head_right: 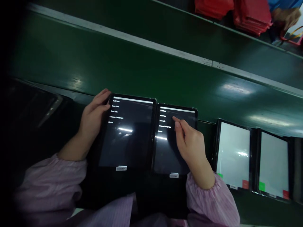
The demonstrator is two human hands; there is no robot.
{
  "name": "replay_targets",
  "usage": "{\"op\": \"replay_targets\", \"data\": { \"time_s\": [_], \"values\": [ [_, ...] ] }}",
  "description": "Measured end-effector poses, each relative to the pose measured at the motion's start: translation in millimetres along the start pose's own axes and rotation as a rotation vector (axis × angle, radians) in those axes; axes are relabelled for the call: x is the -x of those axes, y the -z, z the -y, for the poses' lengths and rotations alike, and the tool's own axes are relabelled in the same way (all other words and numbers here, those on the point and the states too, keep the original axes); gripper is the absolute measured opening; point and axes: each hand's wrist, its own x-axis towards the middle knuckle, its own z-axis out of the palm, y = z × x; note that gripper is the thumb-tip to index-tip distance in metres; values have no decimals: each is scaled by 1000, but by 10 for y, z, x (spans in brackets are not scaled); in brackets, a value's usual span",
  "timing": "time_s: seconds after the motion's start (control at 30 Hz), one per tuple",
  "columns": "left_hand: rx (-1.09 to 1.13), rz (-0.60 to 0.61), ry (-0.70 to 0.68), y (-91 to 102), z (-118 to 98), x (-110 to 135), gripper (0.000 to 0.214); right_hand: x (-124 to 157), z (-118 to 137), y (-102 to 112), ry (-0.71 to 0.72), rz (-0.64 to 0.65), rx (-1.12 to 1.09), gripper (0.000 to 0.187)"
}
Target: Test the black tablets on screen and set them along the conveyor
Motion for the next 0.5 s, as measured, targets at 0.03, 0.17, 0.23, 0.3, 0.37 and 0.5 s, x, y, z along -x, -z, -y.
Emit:
{"op": "replay_targets", "data": {
  "time_s": [0.03, 0.17, 0.23, 0.3, 0.37, 0.5],
  "values": [
    [-4, 4, 0, -10, 4, -24, 41, 4, -2, 13, -4, -10, -9, 49],
    [5, 21, 7, -39, 17, -57, 49, 58, 5, 108, -71, -49, -40, 45],
    [3, 15, 17, -48, 0, -47, 50, 105, 15, 156, -116, -57, -56, 44],
    [-4, -3, 24, -57, -39, -32, 46, 170, 27, 185, -140, -45, -79, 44],
    [-22, -11, 27, -64, -87, -20, 41, 250, 37, 187, -150, -36, -107, 47],
    [-53, -7, 33, -59, -138, -9, 34, 409, 45, 133, -176, -39, -166, 51]
  ]
}}
